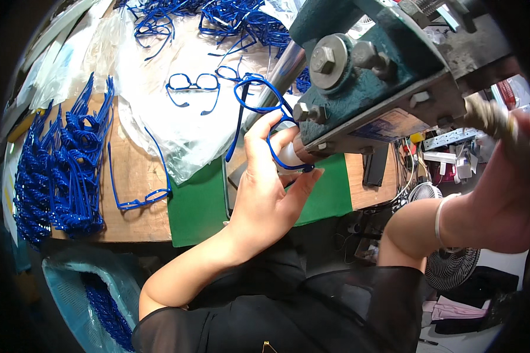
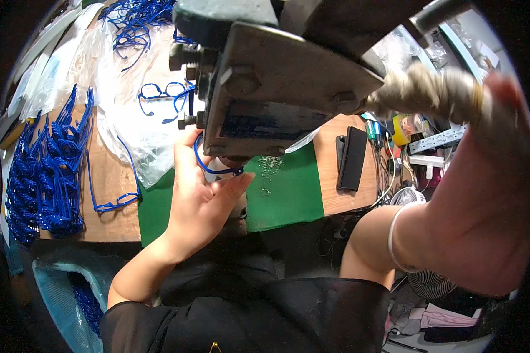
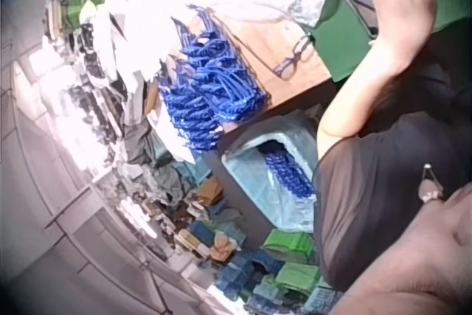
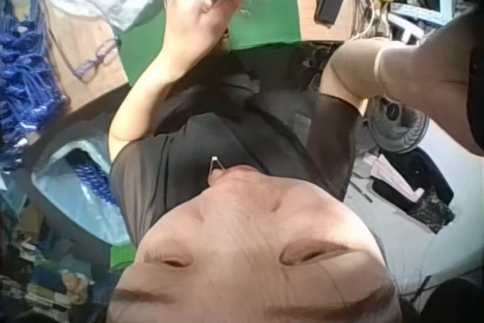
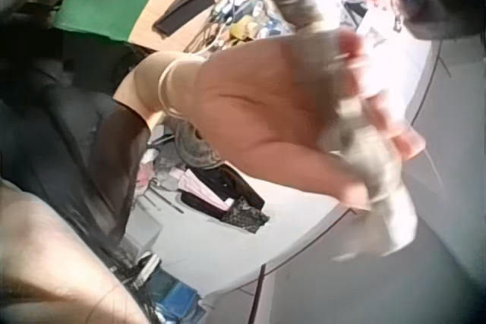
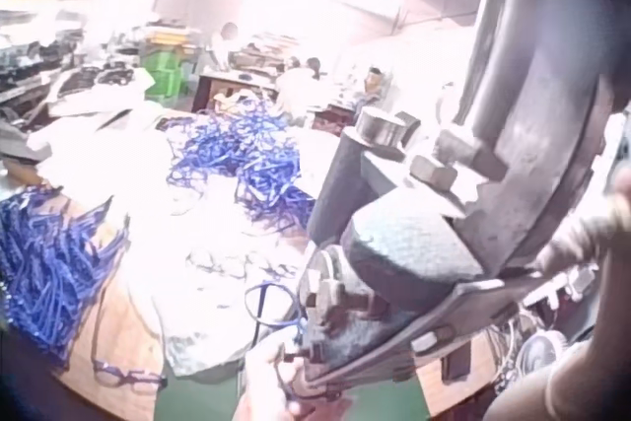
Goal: The person repeatedly picks up blue plastic glasses frames, bends the temples, and uses a vertical press machine to crimp or secure the frame parts. Finished frames are placed on the table. The process is repeated for multiple frames in a factory setting.
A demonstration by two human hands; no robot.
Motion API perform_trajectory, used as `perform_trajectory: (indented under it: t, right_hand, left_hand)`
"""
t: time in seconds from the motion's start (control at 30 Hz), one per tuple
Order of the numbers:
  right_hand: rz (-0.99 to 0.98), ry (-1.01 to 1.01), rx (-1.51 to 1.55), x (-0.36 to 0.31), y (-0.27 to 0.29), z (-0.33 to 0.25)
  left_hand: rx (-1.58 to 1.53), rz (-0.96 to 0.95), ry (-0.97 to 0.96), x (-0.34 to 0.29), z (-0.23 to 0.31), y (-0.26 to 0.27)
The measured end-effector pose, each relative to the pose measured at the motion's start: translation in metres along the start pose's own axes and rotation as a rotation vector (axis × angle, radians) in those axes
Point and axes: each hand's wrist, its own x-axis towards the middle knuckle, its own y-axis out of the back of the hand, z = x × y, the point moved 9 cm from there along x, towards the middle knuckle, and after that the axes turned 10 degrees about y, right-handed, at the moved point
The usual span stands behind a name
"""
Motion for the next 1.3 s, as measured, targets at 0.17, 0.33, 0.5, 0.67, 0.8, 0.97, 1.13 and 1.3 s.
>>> perform_trajectory:
  t: [0.17,0.33,0.5,0.67,0.8,0.97,1.13,1.3]
  right_hand:
    - [-0.782,0.145,0.29,-0.023,-0.039,-0.019]
    - [-0.243,0.052,0.295,-0.035,0.0,-0.02]
    - [-0.274,0.014,0.304,-0.029,-0.008,-0.02]
    - [-0.096,0.003,0.192,-0.008,-0.006,0.001]
    - [-0.036,0.056,-0.442,-0.072,0.026,0.029]
    - [-0.646,-0.805,-0.407,-0.273,0.024,0.135]
    - [-0.924,-0.422,-0.786,-0.27,0.02,0.139]
    - [-0.938,-0.412,-0.823,-0.294,0.024,0.132]
  left_hand:
    - [0.015,-0.049,0.102,0.009,-0.003,-0.007]
    - [0.037,-0.057,0.11,0.01,-0.002,-0.003]
    - [0.144,-0.055,-0.021,0.007,0.002,-0.005]
    - [0.314,0.038,-0.029,-0.004,0.001,0.0]
    - [0.313,0.025,-0.048,-0.004,0.001,-0.003]
    - [0.209,0.053,-0.077,-0.029,0.02,0.025]
    - [-0.124,-0.018,0.033,-0.051,0.006,0.033]
    - [-0.254,-0.006,0.013,-0.062,-0.002,0.046]
